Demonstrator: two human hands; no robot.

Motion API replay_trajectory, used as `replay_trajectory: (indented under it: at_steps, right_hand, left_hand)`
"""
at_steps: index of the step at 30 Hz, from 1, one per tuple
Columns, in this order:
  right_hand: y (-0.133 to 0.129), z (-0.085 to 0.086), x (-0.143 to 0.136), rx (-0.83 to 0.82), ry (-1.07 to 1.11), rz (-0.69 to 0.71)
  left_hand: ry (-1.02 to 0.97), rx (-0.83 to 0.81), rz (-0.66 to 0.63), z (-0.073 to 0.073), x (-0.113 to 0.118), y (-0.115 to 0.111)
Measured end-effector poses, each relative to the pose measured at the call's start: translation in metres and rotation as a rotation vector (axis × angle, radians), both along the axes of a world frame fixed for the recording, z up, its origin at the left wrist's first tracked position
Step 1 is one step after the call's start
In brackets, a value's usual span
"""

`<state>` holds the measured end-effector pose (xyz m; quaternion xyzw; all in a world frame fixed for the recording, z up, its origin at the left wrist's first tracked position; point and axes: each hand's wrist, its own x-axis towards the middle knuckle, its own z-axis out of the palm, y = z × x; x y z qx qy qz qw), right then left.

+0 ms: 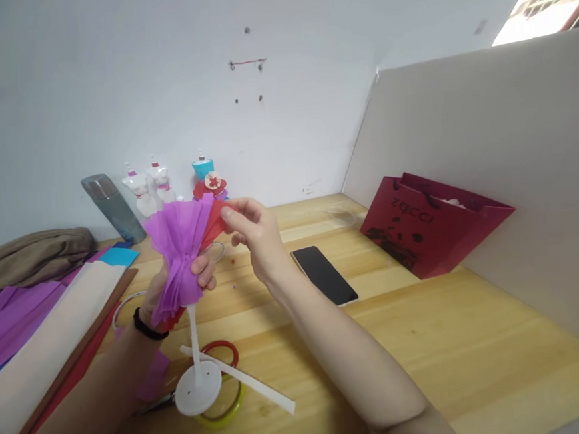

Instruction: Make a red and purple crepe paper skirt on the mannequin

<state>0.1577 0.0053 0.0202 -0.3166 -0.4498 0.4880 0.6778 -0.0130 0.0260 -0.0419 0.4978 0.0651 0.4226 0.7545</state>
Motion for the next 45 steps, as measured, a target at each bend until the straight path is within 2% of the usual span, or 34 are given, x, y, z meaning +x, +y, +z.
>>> replay_trajectory:
  at_steps: [4,10,15,19,25,30,32,35,37,39,43,45]
  right_hand:
    - [0.003,0.002,0.006,0.059,-0.050,-0.070]
    - [0.002,0.002,0.003,0.088,-0.056,-0.096]
    - [0.000,0.004,0.002,-0.003,0.018,-0.029]
    - [-0.001,0.004,0.001,-0.025,0.070,0.020]
    - [-0.005,0.003,-0.002,0.015,0.041,-0.004]
    - [-0.005,0.002,-0.002,0.083,0.078,-0.059]
    - [-0.001,-0.001,-0.003,0.050,0.147,-0.056]
    - [0.004,-0.009,-0.008,-0.043,0.190,0.041]
    - [0.005,-0.015,-0.014,-0.107,0.134,0.145]
    - [0.003,-0.018,-0.019,-0.105,0.046,0.184]
    - [-0.003,-0.018,-0.025,0.023,-0.078,0.071]
    - [-0.005,-0.016,-0.026,0.035,-0.113,0.092]
  left_hand:
    - [0.048,0.014,-0.041,-0.004,0.001,0.001]
    - [0.038,-0.004,-0.024,-0.001,0.001,-0.001]
    - [0.012,-0.003,0.007,0.002,0.000,-0.003]
    - [0.021,0.000,-0.026,0.004,-0.002,-0.002]
    - [0.061,0.006,-0.037,0.004,-0.002,-0.002]
    - [0.030,0.009,0.020,0.006,-0.001,-0.001]
    - [0.015,0.014,0.037,0.008,-0.002,0.000]
    - [0.021,0.025,0.043,0.011,-0.003,0.001]
    - [0.023,0.028,0.051,0.013,-0.004,0.001]
    - [0.019,0.028,0.064,0.013,-0.005,0.002]
    - [0.009,0.019,0.091,0.012,-0.006,0.003]
    - [0.017,0.017,0.104,0.010,-0.008,0.004]
